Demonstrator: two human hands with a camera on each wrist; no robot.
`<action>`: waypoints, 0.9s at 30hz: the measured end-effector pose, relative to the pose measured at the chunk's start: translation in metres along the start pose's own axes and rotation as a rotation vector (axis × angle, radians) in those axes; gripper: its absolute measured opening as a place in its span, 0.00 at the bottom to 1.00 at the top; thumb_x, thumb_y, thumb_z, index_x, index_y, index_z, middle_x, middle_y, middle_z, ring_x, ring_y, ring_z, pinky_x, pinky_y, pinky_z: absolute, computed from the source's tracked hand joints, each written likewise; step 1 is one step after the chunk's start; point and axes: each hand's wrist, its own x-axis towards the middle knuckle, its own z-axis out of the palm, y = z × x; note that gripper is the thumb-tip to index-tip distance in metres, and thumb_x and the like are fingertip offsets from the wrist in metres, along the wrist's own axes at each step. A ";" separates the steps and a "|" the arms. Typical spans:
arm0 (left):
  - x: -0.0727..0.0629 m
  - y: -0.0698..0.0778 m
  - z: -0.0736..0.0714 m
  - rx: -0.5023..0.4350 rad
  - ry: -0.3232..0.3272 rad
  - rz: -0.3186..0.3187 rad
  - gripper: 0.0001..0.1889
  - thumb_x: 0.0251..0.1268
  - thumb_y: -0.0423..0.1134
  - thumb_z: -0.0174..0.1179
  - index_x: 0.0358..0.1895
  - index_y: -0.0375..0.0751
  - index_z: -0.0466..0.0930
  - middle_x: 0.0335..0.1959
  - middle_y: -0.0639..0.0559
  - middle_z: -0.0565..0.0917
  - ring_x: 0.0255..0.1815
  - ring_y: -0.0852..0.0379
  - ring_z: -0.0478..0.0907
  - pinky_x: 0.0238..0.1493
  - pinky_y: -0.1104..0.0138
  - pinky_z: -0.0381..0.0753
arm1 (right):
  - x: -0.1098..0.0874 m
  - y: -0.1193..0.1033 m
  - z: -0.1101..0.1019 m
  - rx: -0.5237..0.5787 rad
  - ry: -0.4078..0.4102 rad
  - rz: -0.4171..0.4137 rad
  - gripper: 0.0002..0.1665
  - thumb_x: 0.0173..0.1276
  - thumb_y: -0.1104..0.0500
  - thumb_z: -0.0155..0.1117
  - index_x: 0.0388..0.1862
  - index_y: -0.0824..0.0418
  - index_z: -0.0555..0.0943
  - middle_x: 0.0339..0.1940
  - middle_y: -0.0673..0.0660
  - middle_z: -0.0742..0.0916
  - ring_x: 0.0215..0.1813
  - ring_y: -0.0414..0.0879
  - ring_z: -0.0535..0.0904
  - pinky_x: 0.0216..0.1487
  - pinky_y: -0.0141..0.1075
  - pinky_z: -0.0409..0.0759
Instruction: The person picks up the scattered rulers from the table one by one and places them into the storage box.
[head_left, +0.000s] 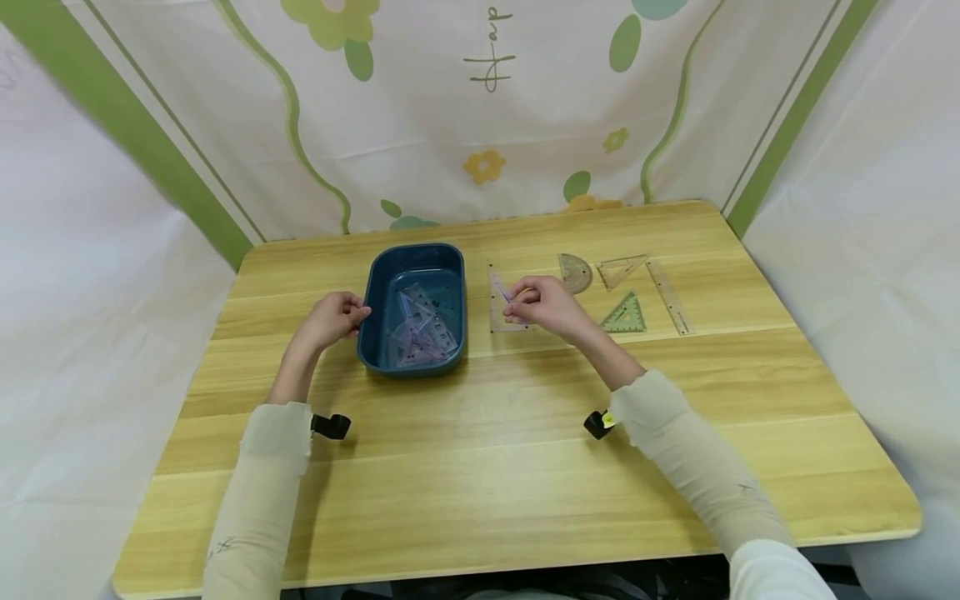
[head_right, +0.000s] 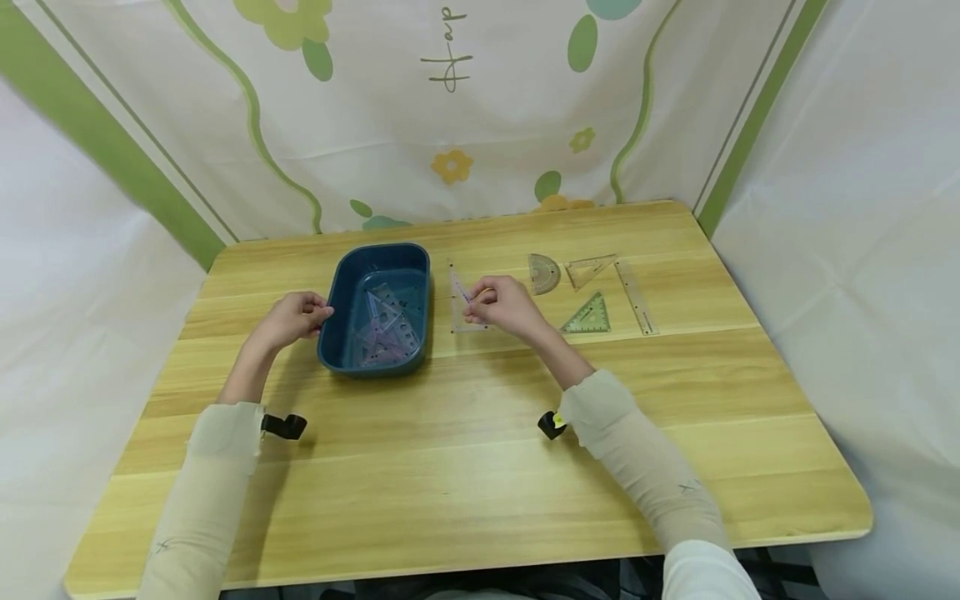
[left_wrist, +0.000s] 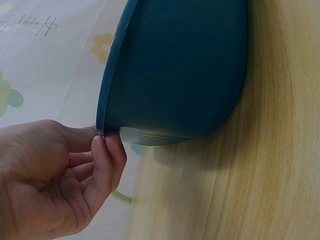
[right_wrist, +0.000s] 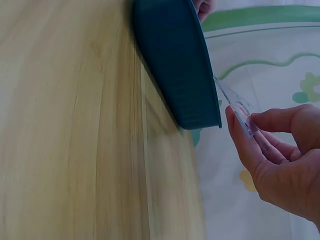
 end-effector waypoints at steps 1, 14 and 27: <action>0.000 0.000 0.000 0.003 -0.001 0.002 0.14 0.79 0.40 0.50 0.52 0.28 0.71 0.30 0.49 0.76 0.32 0.49 0.77 0.36 0.63 0.83 | 0.001 -0.001 0.002 -0.001 0.000 -0.003 0.13 0.74 0.68 0.58 0.54 0.73 0.76 0.44 0.70 0.87 0.45 0.54 0.89 0.47 0.40 0.87; 0.001 -0.001 -0.001 0.006 -0.001 0.000 0.15 0.79 0.40 0.50 0.53 0.28 0.71 0.29 0.50 0.75 0.30 0.54 0.76 0.36 0.64 0.83 | 0.016 -0.013 0.030 -0.079 -0.015 -0.062 0.12 0.71 0.65 0.63 0.50 0.70 0.80 0.40 0.62 0.85 0.40 0.49 0.86 0.41 0.35 0.87; 0.000 -0.001 -0.001 0.004 -0.004 -0.003 0.15 0.79 0.40 0.50 0.52 0.29 0.71 0.29 0.50 0.75 0.32 0.51 0.77 0.37 0.63 0.83 | 0.035 -0.026 0.066 -0.163 -0.047 -0.125 0.07 0.67 0.63 0.67 0.43 0.63 0.83 0.32 0.60 0.89 0.35 0.51 0.87 0.47 0.53 0.85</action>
